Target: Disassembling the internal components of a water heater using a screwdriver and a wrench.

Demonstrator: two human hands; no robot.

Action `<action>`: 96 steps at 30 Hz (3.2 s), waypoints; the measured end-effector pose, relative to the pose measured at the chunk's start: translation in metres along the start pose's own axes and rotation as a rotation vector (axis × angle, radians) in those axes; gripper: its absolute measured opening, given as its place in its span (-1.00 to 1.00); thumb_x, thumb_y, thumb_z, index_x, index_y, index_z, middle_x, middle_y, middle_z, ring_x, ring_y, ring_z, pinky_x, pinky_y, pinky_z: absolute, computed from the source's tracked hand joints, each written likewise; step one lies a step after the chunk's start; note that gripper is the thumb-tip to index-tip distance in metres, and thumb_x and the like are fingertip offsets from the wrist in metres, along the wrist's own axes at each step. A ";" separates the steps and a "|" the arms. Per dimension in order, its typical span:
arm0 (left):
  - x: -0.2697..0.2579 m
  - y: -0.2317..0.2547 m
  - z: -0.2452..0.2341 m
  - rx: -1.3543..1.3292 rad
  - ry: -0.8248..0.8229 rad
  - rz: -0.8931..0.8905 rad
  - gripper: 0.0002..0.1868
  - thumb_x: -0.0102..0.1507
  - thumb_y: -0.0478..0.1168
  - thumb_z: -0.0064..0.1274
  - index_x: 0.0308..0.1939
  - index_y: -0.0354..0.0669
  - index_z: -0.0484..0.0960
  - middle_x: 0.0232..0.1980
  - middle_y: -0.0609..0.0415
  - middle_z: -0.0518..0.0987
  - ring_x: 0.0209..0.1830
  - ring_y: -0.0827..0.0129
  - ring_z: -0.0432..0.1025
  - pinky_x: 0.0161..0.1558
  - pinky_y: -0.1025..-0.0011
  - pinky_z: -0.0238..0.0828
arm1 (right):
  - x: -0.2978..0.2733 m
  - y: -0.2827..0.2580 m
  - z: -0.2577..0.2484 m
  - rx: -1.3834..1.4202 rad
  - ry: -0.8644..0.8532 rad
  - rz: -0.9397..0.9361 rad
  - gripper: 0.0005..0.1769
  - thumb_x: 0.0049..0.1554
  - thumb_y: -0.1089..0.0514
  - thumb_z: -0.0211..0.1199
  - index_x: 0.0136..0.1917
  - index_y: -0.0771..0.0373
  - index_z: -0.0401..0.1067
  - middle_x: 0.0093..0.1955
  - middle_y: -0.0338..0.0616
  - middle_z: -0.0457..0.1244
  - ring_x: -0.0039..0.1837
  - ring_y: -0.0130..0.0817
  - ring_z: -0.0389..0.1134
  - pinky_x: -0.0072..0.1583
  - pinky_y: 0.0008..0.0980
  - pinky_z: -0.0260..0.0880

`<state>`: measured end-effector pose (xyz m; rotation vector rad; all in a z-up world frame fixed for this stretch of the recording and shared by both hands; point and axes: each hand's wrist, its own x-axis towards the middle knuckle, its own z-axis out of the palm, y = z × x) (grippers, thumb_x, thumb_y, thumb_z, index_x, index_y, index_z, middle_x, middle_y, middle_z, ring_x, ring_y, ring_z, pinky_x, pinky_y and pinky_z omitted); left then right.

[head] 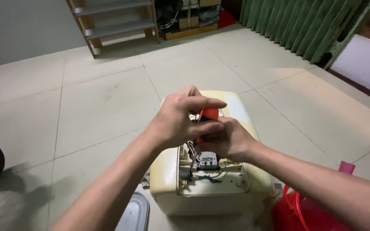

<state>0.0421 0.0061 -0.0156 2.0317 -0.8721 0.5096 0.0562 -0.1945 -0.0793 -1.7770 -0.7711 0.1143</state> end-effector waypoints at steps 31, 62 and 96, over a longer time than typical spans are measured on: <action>-0.003 -0.001 0.011 -0.076 -0.129 -0.249 -0.79 0.26 -0.08 0.13 -0.06 0.08 0.54 -0.24 0.08 0.66 -0.17 0.04 0.62 -0.10 0.11 0.58 | 0.015 0.021 -0.007 0.156 -0.259 0.129 -0.72 0.03 0.44 0.44 0.04 0.33 0.63 -0.05 0.05 0.48 0.06 -0.06 0.50 0.10 -0.13 0.54; 0.007 0.011 0.015 -0.508 -0.150 -0.442 -0.59 0.22 0.04 0.26 -0.56 -0.03 0.44 -0.57 0.18 0.55 -0.44 0.52 0.38 -0.32 0.58 0.34 | -0.004 -0.016 0.014 -0.083 0.145 -0.066 -0.60 -0.14 0.27 0.64 -0.08 0.45 0.55 -0.27 0.11 0.50 -0.13 -0.07 0.60 -0.06 -0.08 0.60; 0.006 0.015 0.047 0.514 0.280 -0.132 -0.57 0.38 0.22 -0.09 -0.39 0.05 0.49 -0.48 0.11 0.48 -0.39 0.09 0.54 -0.20 0.10 0.43 | 0.000 0.052 0.001 0.331 -0.069 0.077 -0.67 0.03 0.48 0.40 0.09 0.42 0.58 0.00 0.05 0.46 0.15 -0.07 0.49 0.14 0.01 0.58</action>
